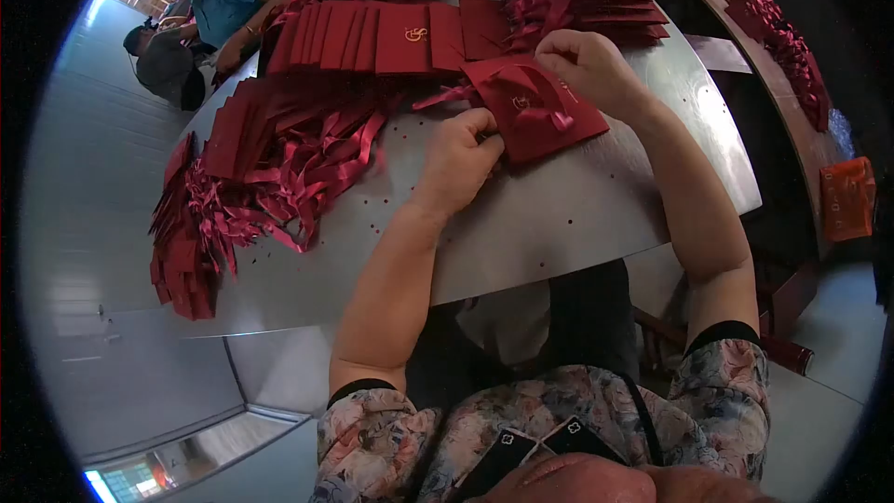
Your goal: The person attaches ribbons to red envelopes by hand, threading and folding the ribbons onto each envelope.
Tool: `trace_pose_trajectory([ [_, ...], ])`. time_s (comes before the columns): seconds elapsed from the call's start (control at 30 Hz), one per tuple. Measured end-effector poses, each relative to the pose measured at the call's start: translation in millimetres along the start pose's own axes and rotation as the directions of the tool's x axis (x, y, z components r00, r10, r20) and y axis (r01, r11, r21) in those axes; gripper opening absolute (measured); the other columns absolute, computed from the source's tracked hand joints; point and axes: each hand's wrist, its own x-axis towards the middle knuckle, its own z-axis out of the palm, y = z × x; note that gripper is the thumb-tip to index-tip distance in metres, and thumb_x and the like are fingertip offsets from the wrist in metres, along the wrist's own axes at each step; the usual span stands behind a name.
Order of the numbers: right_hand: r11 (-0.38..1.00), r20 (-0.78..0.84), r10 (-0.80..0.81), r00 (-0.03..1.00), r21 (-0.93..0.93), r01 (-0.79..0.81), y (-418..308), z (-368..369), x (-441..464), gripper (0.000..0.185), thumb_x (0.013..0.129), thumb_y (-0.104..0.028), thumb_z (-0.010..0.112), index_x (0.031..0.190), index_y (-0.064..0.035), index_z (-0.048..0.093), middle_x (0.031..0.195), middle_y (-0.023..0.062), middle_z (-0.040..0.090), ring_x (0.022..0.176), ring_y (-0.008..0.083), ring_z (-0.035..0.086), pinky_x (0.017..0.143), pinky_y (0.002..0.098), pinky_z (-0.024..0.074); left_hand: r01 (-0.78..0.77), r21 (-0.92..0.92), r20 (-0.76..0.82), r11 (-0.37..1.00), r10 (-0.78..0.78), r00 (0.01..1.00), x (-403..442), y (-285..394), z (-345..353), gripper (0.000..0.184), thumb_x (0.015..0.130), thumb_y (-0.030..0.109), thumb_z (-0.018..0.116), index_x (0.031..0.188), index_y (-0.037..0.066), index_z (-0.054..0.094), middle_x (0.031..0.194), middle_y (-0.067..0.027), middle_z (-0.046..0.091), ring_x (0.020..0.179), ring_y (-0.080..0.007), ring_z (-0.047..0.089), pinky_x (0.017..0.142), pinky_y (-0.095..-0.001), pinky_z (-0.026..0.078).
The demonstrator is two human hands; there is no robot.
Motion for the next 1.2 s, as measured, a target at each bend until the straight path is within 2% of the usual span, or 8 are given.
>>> trace_pose_trajectory([
  [0.3, 0.956, 0.245, 0.159, 0.957, -0.281, -0.087, 7.3, 0.1, -6.5, 0.021, 0.085, -0.019, 0.065, 0.09, 0.0012, 0.062, 0.078, 0.0186, 0.065, 0.071, 0.0289, 0.064, 0.066, 0.0415, 0.0504, -0.022, -0.034, 0.009, 0.999, 0.022, 1.0, 1.6, -6.3, -0.5, 0.006, 0.083, 0.005, 0.058, 0.084, 0.0, 0.061, 0.063, 0.0001, 0.056, 0.055, -0.0067, 0.049, 0.051, -0.026, 0.04],
  [0.43, 0.948, 0.096, 0.196, 0.976, -0.272, -0.164, 4.3, 4.2, -0.9, 0.016, 0.084, -0.014, 0.067, 0.08, -0.0001, 0.059, 0.077, 0.0146, 0.066, 0.07, 0.025, 0.064, 0.067, 0.0396, 0.0528, 0.022, 0.027, 0.05, 0.999, -0.024, 0.998, 2.3, -6.5, -2.3, 0.009, 0.088, 0.006, 0.06, 0.093, 0.001, 0.066, 0.077, 0.0033, 0.06, 0.066, -0.0051, 0.052, 0.059, -0.0222, 0.043],
  [0.47, 0.885, 0.172, 0.342, 0.924, 0.272, -0.378, 3.7, 8.8, -2.3, 0.014, 0.084, -0.012, 0.066, 0.077, -0.003, 0.057, 0.074, 0.0104, 0.064, 0.067, 0.0213, 0.061, 0.065, 0.0369, 0.0528, -0.003, 0.034, 0.046, 0.999, 0.001, 0.999, 3.2, -8.9, -1.9, 0.009, 0.088, 0.006, 0.06, 0.092, 0.001, 0.066, 0.077, 0.0036, 0.06, 0.066, -0.0049, 0.051, 0.059, -0.0225, 0.043],
  [0.5, 0.505, 0.316, 0.411, 0.855, 0.702, -0.502, 1.8, 12.8, -3.0, 0.015, 0.083, -0.009, 0.066, 0.074, -0.0059, 0.055, 0.071, 0.0062, 0.062, 0.064, 0.0177, 0.059, 0.063, 0.0341, 0.0528, -0.004, 0.036, 0.041, 0.999, 0.002, 0.999, 3.0, -7.0, -1.8, 0.009, 0.088, 0.006, 0.06, 0.092, 0.001, 0.066, 0.077, 0.0036, 0.06, 0.066, -0.0049, 0.051, 0.059, -0.0225, 0.043],
  [0.6, 0.305, 0.325, 0.439, 0.838, 0.823, -0.479, -2.2, 22.7, -5.4, 0.013, 0.084, -0.007, 0.064, 0.077, -0.0101, 0.054, 0.068, -0.0009, 0.054, 0.062, 0.0104, 0.053, 0.058, 0.0256, 0.0485, 0.054, 0.072, 0.034, 0.996, -0.057, 0.998, 1.9, -3.9, -2.7, 0.008, 0.084, 0.005, 0.062, 0.089, -0.001, 0.066, 0.076, 0.0005, 0.06, 0.068, -0.0083, 0.053, 0.061, -0.0251, 0.043],
  [0.7, 0.037, 0.429, 0.276, 0.86, 0.89, -0.455, 14.8, 18.0, -6.3, 0.013, 0.086, -0.01, 0.066, 0.081, -0.0113, 0.054, 0.07, -0.0042, 0.05, 0.062, 0.0068, 0.049, 0.057, 0.0197, 0.0439, -0.211, 0.314, -0.036, 0.926, 0.234, 0.972, 4.0, -11.7, -6.8, 0.01, 0.08, 0.004, 0.064, 0.087, -0.003, 0.065, 0.079, -0.0044, 0.06, 0.073, -0.0133, 0.056, 0.066, -0.0277, 0.044],
  [1.0, 0.549, 0.204, 0.334, 0.92, 0.752, -0.366, 10.7, 37.7, -8.6, 0.019, 0.088, -0.008, 0.067, 0.104, -0.0059, 0.057, 0.082, -0.0022, 0.057, 0.064, 0.0055, 0.05, 0.056, 0.0201, 0.0419, -0.143, 0.444, -0.045, 0.884, 0.181, 0.982, 2.0, 1.9, -24.5, 0.009, 0.076, 0.003, 0.068, 0.08, -0.003, 0.063, 0.082, -0.007, 0.056, 0.075, -0.0169, 0.056, 0.068, -0.0305, 0.043],
  [1.2, 0.493, 0.199, 0.291, 0.936, 0.807, -0.325, 6.1, 41.0, -10.2, 0.022, 0.091, -0.009, 0.063, 0.111, -0.0071, 0.053, 0.083, -0.0006, 0.056, 0.063, 0.006, 0.048, 0.056, 0.0215, 0.0417, -0.059, 0.468, -0.182, 0.882, 0.161, 0.97, 9.8, -12.1, -46.5, 0.013, 0.07, 0.01, 0.073, 0.076, 0.001, 0.066, 0.09, -0.0092, 0.062, 0.086, -0.0275, 0.06, 0.074, -0.0371, 0.048],
])
